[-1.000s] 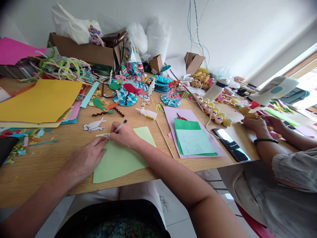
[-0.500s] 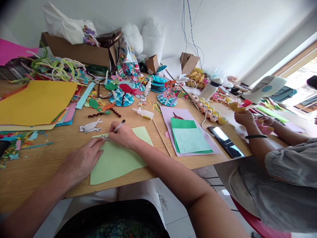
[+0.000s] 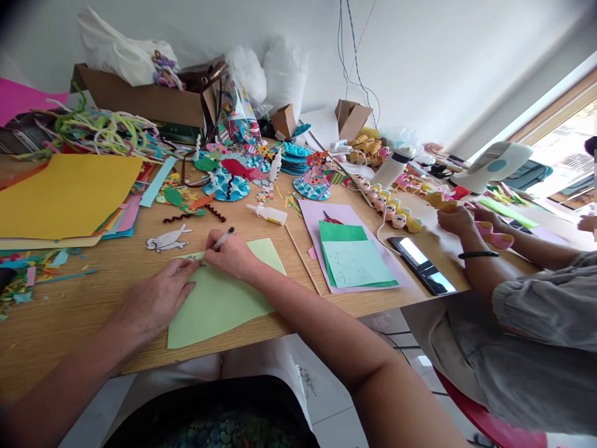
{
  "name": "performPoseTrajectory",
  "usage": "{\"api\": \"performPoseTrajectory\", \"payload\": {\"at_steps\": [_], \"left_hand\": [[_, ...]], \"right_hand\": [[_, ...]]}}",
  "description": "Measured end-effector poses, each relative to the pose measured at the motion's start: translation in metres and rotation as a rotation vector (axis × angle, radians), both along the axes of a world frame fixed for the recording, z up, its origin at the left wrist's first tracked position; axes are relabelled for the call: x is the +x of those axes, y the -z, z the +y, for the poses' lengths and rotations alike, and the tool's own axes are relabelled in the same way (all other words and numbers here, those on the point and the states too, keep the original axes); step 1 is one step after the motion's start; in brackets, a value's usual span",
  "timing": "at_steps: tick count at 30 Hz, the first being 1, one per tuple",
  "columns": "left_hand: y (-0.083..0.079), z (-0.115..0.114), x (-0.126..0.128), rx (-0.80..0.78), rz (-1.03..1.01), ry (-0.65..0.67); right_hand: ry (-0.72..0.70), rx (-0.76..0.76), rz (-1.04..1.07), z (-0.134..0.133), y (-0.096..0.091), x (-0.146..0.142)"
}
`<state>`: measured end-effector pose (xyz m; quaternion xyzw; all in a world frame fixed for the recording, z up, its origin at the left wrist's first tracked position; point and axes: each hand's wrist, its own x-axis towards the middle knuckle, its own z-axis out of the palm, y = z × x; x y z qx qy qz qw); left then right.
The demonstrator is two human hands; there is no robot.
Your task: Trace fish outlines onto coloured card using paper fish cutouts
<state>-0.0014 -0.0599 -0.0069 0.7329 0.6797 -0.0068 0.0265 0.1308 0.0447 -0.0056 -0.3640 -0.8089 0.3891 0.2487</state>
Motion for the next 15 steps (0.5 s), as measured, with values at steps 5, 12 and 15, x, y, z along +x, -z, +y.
{"api": "performPoseTrajectory", "payload": {"at_steps": [5,12,15], "left_hand": [[-0.0043,0.0000,0.0021,-0.009,0.028,0.012],[-0.0077,0.0007,0.0048,-0.039,0.031,-0.004],[-0.0088,0.0007,0.0050,-0.043,0.031,-0.006]], "right_hand": [[-0.009,0.001,0.004,-0.0010,-0.0002,0.0002],[-0.015,0.024,0.020,-0.0037,0.0004,0.0014],[-0.012,0.030,0.016,-0.0052,0.0007,0.0020]]}}
